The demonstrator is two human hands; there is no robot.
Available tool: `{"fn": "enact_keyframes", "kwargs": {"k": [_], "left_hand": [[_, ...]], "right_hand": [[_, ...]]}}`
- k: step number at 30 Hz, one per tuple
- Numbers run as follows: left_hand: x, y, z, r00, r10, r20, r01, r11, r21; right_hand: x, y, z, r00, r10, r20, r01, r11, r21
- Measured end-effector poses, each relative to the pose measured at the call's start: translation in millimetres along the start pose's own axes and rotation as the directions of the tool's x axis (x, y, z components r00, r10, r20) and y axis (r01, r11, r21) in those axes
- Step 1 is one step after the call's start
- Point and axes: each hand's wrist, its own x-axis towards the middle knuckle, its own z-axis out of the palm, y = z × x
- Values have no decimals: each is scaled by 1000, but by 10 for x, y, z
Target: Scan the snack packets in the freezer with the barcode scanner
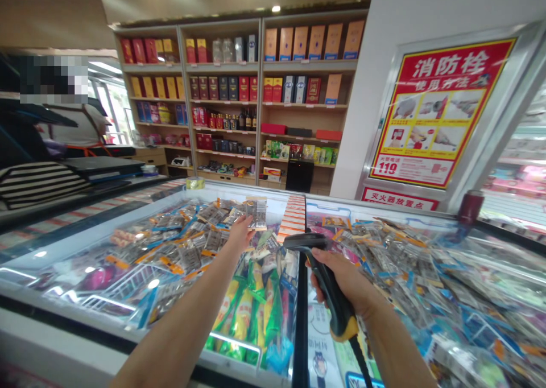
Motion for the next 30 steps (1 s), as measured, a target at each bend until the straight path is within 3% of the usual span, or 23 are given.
{"fn": "enact_keyframes", "kwargs": {"k": [9,15,30], "left_hand": [[-72,17,80,1000,-10,21,10,1000,2],[-120,18,106,996,-3,86,4,1000,-10],[-138,-49,162,997,-23,73,23,1000,1]], "right_hand": [[86,118,39,992,-70,108,72,997,-20],[57,92,75,994,-74,79,72,997,29],[58,89,112,996,-81,41,80,997,23]]}}
